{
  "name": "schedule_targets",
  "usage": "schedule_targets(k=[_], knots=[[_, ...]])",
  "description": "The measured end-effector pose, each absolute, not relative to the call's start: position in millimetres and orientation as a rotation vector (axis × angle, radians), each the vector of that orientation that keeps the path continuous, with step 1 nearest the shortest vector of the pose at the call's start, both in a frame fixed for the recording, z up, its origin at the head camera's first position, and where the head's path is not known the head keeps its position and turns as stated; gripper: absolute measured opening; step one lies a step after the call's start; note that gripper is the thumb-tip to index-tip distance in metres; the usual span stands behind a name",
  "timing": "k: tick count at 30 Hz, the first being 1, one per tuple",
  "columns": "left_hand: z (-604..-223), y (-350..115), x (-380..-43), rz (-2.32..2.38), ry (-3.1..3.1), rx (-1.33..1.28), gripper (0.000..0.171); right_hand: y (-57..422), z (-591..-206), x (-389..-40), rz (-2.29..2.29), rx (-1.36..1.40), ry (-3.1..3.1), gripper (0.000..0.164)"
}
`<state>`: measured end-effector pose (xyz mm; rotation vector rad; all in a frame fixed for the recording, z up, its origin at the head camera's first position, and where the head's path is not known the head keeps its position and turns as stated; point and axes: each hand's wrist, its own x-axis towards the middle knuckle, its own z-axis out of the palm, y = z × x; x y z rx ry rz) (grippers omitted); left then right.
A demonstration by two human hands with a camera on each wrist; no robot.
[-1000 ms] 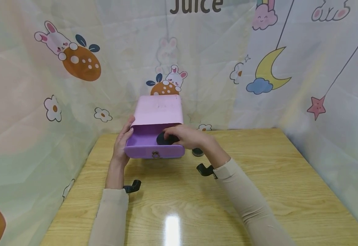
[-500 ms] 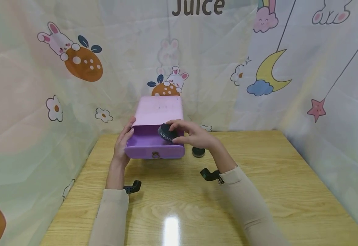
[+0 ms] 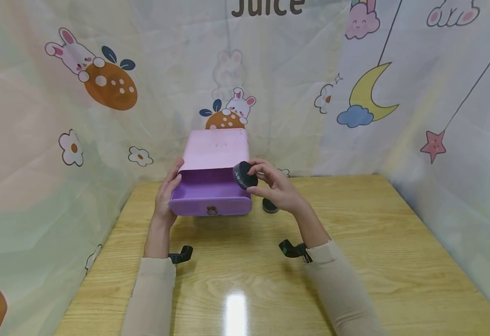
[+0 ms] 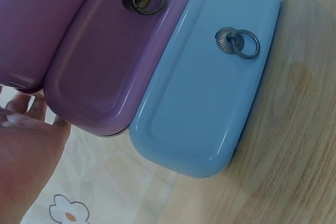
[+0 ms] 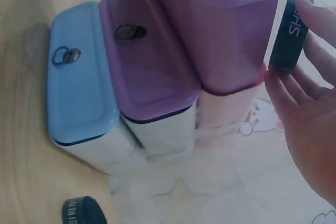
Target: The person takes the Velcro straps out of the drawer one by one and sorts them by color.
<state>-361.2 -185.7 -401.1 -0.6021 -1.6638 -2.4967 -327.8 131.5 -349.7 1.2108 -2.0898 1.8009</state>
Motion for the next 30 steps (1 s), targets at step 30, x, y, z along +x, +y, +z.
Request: schedule_targets(k=[30], knots=[[-404.7, -189.5, -363.6, -2.492, -1.674, -0.589, 0.048, 176.8, -424.0, -361.1, 1.536, 0.834, -2.354, 0.03]])
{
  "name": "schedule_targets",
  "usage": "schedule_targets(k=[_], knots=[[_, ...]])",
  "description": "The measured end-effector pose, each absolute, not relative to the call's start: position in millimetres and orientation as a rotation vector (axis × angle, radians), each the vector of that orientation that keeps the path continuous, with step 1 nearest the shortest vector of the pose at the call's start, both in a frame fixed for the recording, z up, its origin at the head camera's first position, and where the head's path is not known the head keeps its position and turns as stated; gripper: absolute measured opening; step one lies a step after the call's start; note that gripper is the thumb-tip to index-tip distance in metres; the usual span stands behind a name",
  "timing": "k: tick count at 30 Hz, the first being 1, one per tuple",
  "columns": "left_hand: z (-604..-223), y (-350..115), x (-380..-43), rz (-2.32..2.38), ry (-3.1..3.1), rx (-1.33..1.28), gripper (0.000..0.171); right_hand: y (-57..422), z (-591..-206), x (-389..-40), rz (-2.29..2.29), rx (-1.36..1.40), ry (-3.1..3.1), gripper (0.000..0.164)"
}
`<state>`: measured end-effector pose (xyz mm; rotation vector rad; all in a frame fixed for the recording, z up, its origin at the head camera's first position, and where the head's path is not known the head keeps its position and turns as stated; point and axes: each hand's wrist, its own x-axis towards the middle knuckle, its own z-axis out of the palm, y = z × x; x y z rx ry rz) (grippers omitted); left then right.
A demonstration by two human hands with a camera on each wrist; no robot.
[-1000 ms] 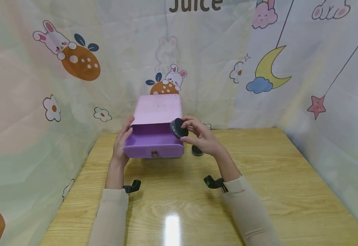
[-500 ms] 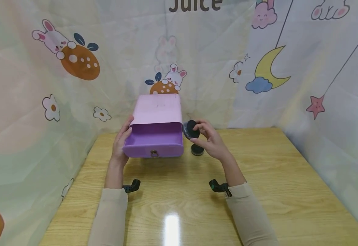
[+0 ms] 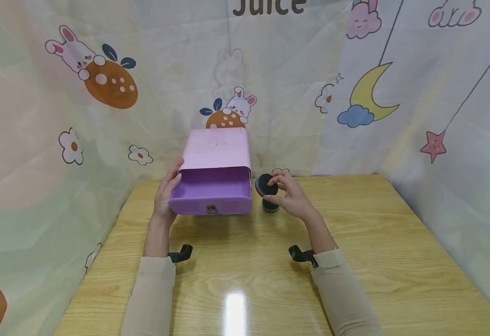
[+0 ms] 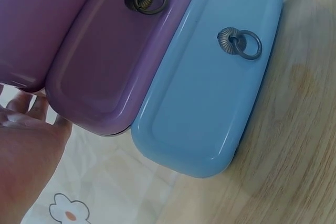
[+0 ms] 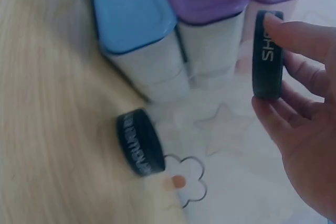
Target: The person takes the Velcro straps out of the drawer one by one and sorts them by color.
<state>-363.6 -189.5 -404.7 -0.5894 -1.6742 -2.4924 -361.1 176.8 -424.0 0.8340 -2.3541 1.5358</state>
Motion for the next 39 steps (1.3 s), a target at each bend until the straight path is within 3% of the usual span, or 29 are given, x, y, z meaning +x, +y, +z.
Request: schedule_targets(k=[13, 39], knots=[[-405.2, -189.1, -363.1, -2.477, -1.687, -0.571, 0.048, 191.3, -455.5, -369.8, 1.139, 0.72, -2.74, 0.033], [-409.5, -189.7, -366.4, -2.488, -1.659, -0.587, 0.048, 205.4, -459.5, -361.9, 1.146, 0.905, -3.024, 0.035]])
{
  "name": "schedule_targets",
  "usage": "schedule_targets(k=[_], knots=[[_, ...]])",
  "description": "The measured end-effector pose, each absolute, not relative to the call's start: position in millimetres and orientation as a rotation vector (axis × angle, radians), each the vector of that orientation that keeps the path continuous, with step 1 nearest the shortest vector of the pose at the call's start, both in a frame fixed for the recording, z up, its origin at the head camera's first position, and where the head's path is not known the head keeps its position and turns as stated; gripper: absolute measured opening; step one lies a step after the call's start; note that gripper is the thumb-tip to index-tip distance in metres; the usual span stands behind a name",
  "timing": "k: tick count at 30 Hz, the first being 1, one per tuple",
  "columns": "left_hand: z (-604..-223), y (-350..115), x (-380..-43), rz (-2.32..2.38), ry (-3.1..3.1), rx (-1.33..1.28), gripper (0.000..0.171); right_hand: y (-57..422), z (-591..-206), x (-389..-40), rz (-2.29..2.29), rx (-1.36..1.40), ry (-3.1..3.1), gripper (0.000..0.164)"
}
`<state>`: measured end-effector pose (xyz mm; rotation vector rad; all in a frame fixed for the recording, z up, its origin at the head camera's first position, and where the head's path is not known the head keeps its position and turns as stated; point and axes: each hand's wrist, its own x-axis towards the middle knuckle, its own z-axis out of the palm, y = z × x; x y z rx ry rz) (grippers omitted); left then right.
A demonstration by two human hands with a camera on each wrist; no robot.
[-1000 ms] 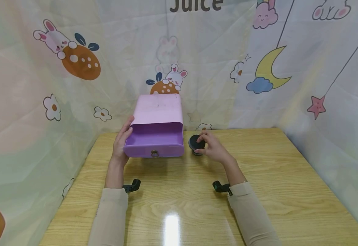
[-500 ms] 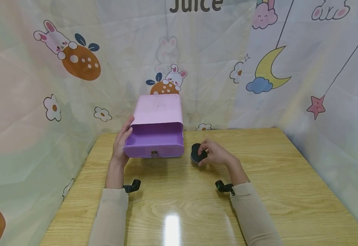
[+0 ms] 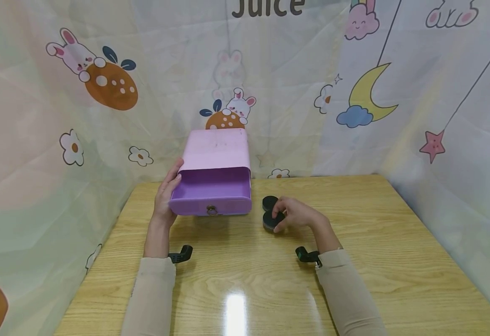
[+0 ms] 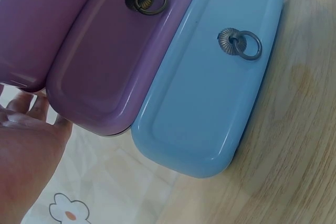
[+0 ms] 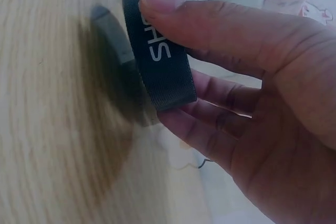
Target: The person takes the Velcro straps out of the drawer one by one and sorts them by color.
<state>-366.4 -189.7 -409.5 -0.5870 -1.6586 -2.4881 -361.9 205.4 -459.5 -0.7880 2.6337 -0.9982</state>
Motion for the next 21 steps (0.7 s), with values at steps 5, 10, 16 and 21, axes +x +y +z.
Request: schedule_targets(k=[5, 10, 16, 21], knots=[[-410.3, -190.1, -367.5, -2.482, -1.668, -0.591, 0.047, 204.6, -463.8, -362.7, -0.97, -0.818, 2.646, 0.035], [-410.0, -190.6, -368.0, -2.475, -1.677, -0.59, 0.047, 203.2, -470.1, -366.3, -0.989, -0.824, 2.684, 0.035], [-410.0, -191.0, -368.5, -2.482, -1.67, -0.593, 0.047, 201.2, -474.7, -368.5, -0.985, -0.774, 2.735, 0.037], [-411.5, -190.9, -369.4, -2.493, -1.651, -0.598, 0.047, 199.7, -476.5, -370.3, -0.95, -0.752, 2.803, 0.036]])
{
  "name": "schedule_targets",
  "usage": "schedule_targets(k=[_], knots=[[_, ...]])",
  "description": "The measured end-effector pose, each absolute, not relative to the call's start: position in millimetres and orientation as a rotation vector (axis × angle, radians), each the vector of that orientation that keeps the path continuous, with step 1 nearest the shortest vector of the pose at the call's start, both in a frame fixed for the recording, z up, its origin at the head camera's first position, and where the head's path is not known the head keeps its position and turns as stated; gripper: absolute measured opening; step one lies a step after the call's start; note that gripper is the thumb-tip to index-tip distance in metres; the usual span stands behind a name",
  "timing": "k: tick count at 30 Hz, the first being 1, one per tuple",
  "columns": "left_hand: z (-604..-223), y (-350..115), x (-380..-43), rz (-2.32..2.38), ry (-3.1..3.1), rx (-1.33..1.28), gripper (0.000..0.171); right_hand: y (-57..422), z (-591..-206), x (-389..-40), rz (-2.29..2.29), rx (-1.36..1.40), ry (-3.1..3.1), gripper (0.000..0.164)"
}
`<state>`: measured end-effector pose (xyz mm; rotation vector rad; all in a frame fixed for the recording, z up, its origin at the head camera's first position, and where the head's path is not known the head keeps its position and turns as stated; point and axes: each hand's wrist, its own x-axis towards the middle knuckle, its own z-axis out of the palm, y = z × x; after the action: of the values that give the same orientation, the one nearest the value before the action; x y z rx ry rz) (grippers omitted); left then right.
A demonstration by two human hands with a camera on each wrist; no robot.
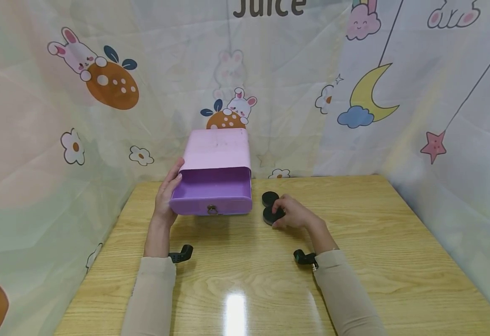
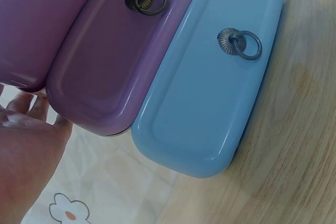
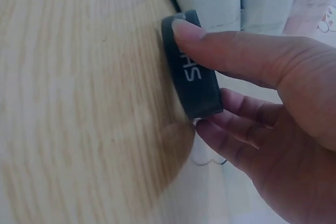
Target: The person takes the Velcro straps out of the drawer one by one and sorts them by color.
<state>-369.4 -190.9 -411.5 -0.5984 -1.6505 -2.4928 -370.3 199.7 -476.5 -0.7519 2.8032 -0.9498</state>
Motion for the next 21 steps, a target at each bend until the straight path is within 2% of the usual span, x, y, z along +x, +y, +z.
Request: schedule_targets(k=[11, 21], knots=[[-409.1, -189.9, -367.2, -2.496, -1.657, -0.588, 0.047, 196.0, -477.4, -371.7, -0.957, -0.669, 2.875, 0.041], [-404.4, -187.8, -361.3, -2.501, -1.657, -0.59, 0.048, 192.8, -465.2, -368.8, -1.043, -0.622, 2.912, 0.065]])
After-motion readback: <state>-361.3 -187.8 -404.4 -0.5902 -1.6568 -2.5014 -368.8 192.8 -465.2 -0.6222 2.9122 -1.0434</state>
